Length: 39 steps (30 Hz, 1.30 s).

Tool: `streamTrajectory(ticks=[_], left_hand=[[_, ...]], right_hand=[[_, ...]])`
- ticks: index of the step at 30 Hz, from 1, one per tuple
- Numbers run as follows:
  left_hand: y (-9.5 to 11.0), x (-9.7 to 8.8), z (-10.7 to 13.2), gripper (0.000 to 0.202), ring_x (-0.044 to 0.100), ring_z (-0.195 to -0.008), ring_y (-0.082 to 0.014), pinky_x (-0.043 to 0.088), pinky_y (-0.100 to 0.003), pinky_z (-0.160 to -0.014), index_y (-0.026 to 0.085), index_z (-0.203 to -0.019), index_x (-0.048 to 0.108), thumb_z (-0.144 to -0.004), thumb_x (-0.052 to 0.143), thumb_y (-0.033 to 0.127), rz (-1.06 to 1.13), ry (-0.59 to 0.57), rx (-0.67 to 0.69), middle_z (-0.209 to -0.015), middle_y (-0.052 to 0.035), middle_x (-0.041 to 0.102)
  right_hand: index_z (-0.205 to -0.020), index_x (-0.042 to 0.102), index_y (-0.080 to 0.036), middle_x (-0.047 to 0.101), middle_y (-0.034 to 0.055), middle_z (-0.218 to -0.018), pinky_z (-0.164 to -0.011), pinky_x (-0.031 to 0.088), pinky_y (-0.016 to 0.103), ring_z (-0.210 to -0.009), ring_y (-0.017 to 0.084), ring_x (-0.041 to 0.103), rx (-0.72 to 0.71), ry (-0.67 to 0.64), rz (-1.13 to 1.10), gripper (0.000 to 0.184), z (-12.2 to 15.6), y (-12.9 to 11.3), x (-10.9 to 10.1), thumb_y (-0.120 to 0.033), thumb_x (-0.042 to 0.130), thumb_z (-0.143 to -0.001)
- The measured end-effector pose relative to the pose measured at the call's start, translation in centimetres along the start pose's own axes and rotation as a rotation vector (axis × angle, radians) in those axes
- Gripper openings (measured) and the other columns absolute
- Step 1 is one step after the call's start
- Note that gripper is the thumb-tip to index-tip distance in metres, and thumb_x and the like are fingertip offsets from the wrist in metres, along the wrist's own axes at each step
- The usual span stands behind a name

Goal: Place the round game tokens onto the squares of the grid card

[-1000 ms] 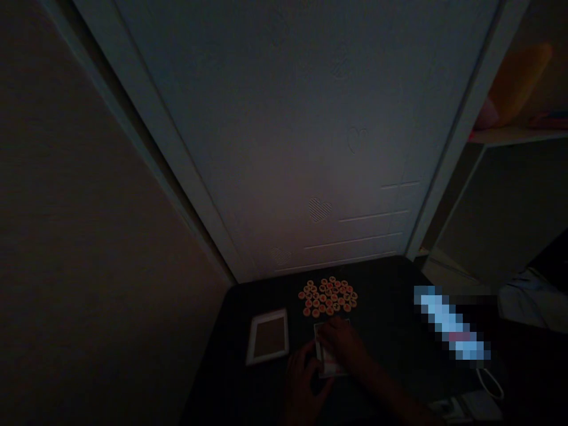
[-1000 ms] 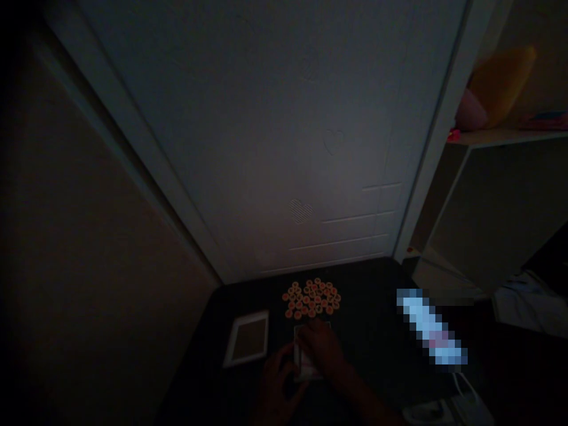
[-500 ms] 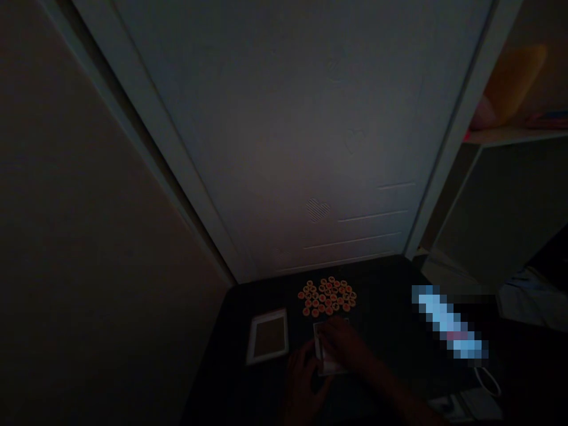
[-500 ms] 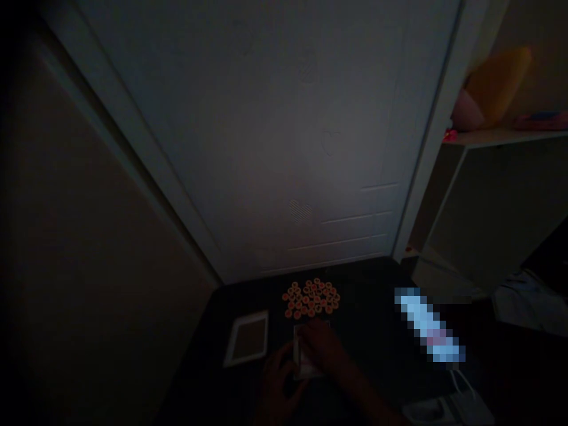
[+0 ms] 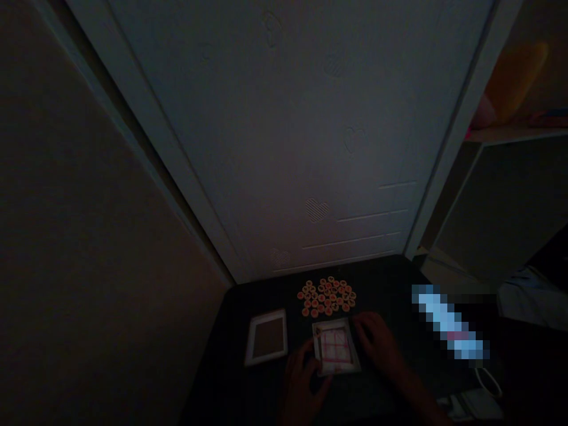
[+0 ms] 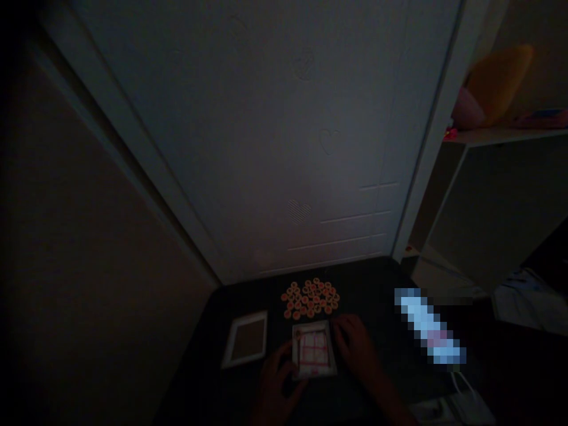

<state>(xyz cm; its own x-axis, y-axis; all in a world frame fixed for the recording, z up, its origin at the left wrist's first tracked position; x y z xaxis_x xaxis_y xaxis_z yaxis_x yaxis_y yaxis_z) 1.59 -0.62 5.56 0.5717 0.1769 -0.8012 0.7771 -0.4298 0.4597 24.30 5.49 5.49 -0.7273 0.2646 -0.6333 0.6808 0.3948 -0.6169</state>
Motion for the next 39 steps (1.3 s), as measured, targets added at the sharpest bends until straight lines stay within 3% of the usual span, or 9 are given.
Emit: streamTrajectory(ticks=[4,10,16,26,39], left_hand=[[-0.4,0.4,0.0,0.015,0.059,-0.123,-0.0295,0.055,-0.049,-0.098,0.028,-0.094,0.067,-0.080,0.073,0.026,0.011,0.004,-0.006,-0.141,-0.0062,0.057],[-0.8,0.5,0.0,0.021,0.058,-0.125,-0.0310,0.054,-0.051,-0.100,0.028,-0.099,0.068,-0.079,0.074,0.028,0.043,0.000,-0.023,-0.141,-0.0074,0.057],[-1.7,0.1,0.0,0.048,0.061,-0.123,-0.0307,0.055,-0.051,-0.099,0.026,-0.124,0.061,-0.080,0.073,0.038,0.112,0.032,-0.090,-0.135,-0.0108,0.062],[-3.2,0.9,0.7,0.036,0.066,-0.112,-0.0289,0.057,-0.047,-0.095,0.025,-0.118,0.065,-0.087,0.066,0.043,0.120,0.062,-0.159,-0.120,-0.0106,0.069],[-3.6,1.1,0.3,0.037,0.066,-0.111,-0.0289,0.055,-0.049,-0.096,0.022,-0.115,0.067,-0.091,0.058,0.049,0.128,0.052,-0.209,-0.117,-0.0125,0.069]], right_hand=[[-0.108,0.069,-0.024,0.071,0.0109,-0.105,-0.089,0.054,0.044,-0.099,0.027,0.065,0.005,0.019,0.025,0.023,1.6,1.7,-0.6,-0.030,0.049,-0.098],[-0.108,0.070,-0.025,0.070,0.0107,-0.107,-0.090,0.051,0.046,-0.102,0.028,0.064,-0.032,-0.025,0.095,0.022,2.8,2.1,0.5,-0.028,0.051,-0.096],[-0.109,0.070,-0.024,0.069,0.0105,-0.111,-0.090,0.049,0.045,-0.104,0.028,0.063,-0.005,-0.031,0.148,0.022,2.8,2.7,0.8,-0.026,0.054,-0.095],[-0.105,0.072,-0.024,0.070,0.0106,-0.109,-0.090,0.049,0.043,-0.103,0.027,0.064,0.031,-0.019,0.134,0.020,2.7,2.8,0.6,-0.026,0.056,-0.094],[-0.101,0.073,-0.024,0.071,0.0094,-0.106,-0.089,0.049,0.041,-0.102,0.026,0.064,0.007,0.008,0.113,0.018,2.6,1.7,-0.3,-0.034,0.058,-0.095]])
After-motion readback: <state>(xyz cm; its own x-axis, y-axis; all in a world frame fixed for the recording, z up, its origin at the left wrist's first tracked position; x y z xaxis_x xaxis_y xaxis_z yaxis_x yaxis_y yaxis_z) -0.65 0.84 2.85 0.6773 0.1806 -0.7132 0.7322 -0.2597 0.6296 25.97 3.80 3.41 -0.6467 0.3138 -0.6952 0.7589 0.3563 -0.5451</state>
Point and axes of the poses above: each hand's wrist, its own z-axis away from the middle knuckle, its own x-axis out of the palm, y = z × x, the point moved 10 cm from there along -z, towards the middle knuckle
